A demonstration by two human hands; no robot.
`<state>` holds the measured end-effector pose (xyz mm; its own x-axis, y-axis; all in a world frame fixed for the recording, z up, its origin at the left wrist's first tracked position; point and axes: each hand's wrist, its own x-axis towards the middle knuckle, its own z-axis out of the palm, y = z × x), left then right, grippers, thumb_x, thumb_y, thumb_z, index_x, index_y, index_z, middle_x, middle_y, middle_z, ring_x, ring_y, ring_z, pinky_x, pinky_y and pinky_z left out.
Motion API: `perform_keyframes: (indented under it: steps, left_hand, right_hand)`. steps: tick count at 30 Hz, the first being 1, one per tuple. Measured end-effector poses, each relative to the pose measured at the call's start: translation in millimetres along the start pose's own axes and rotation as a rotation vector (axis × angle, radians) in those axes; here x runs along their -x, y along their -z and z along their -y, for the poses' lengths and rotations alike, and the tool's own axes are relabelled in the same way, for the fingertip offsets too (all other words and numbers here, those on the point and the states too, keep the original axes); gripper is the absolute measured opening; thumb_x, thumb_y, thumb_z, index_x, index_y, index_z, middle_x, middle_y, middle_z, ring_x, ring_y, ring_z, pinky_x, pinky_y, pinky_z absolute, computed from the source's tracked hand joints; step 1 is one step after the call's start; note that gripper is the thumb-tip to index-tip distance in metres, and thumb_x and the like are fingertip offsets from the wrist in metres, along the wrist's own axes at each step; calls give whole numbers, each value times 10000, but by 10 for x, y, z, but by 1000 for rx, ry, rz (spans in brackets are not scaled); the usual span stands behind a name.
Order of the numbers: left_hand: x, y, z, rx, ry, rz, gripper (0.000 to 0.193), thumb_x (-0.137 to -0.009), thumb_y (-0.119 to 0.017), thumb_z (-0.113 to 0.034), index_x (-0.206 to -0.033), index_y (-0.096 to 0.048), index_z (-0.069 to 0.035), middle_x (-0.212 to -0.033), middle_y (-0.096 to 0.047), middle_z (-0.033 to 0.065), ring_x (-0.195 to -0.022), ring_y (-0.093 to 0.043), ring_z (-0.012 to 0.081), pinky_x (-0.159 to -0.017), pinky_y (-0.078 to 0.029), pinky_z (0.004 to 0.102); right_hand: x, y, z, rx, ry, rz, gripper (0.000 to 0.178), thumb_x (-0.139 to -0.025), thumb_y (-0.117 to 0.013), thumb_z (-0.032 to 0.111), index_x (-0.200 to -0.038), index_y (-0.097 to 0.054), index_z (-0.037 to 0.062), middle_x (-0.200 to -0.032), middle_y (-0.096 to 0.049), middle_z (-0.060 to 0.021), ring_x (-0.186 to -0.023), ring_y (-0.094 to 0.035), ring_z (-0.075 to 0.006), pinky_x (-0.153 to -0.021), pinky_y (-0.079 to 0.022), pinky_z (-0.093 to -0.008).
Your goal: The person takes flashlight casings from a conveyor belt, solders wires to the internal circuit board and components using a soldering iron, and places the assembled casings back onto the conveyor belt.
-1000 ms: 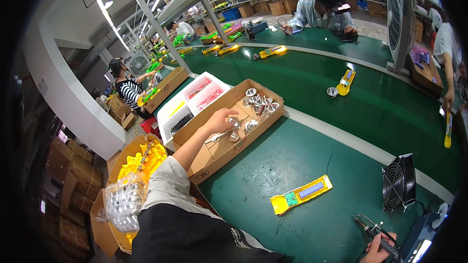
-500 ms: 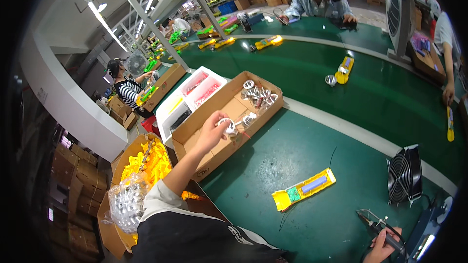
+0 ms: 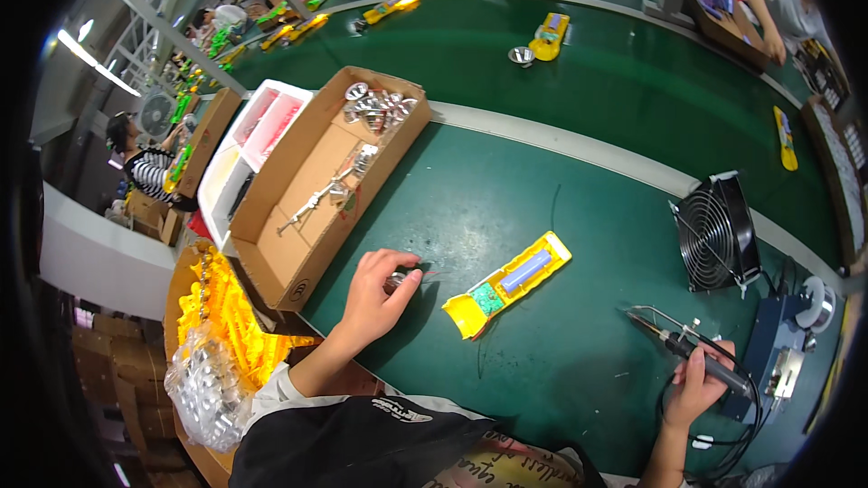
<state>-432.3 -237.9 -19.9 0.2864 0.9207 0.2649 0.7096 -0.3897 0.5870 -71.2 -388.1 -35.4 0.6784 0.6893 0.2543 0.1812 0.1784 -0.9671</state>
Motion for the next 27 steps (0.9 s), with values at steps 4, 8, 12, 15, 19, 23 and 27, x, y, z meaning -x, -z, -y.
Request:
perform_keyframes:
  steps: [4, 8, 12, 15, 19, 23, 27]
  left_hand:
    - [-32, -64, -46, -14, 15, 63, 111, -753, -572, -111, -826, -603, -35, -774, -573, 101, -715, -504, 262, -664, -399, 336]
    - [32, -86, -89, 66, 78, 9, 108, -771, -546, -49, -842, -625, -33, -736, -556, 87, -693, -485, 224, -651, -394, 296]
    - [113, -141, -87, 111, 64, -28, 122, -765, -556, -41, -864, -628, -39, -728, -553, 72, -685, -481, 205, -646, -387, 282]
    - [157, -181, -130, 265, 188, -80, 84, -744, -589, -51, -821, -622, -45, -705, -552, 67, -659, -491, 207, -639, -386, 284]
    - [258, -233, -134, 297, 262, -91, 48, -723, -622, -79, -763, -603, -60, -679, -548, 49, -636, -500, 203, -713, -391, 313]
    - [272, -252, -275, 240, 185, -47, 52, -724, -625, -111, -738, -586, -79, -681, -553, 21, -679, -513, 194, -882, -312, 415]
    - [274, -251, -373, 238, 184, -52, 35, -740, -604, -108, -764, -593, -83, -717, -563, 10, -787, -516, 191, -910, -266, 426]
  right_hand:
    - [37, -179, 110, -33, -113, -78, 120, -811, -533, 88, -830, -436, 20, -753, -399, -6, -410, -349, -30, -339, -276, -156]
    - [7, -260, 166, 49, -83, 31, 149, -799, -540, 76, -834, -401, 36, -595, -424, -7, -375, -393, -49, -325, -318, -158]
    - [-27, -239, 168, 87, -27, 59, 152, -797, -538, 82, -814, -393, 40, -583, -423, -10, -366, -396, -52, -321, -319, -160]
    - [-41, -243, 142, 113, 3, 90, 141, -798, -532, 72, -823, -399, 35, -591, -420, -9, -363, -387, -53, -322, -324, -163]
    - [-28, -277, 119, 136, -35, 63, 136, -802, -528, 78, -831, -406, 25, -622, -412, -14, -362, -373, -52, -320, -325, -168]
    - [-40, -333, 119, 61, -57, 0, 134, -800, -529, 71, -795, -406, 19, -588, -436, -29, -370, -409, -58, -320, -329, -166]
    - [-61, -372, 107, 21, -96, -6, 141, -808, -522, 105, -794, -410, 21, -577, -425, -23, -364, -395, -62, -314, -314, -163]
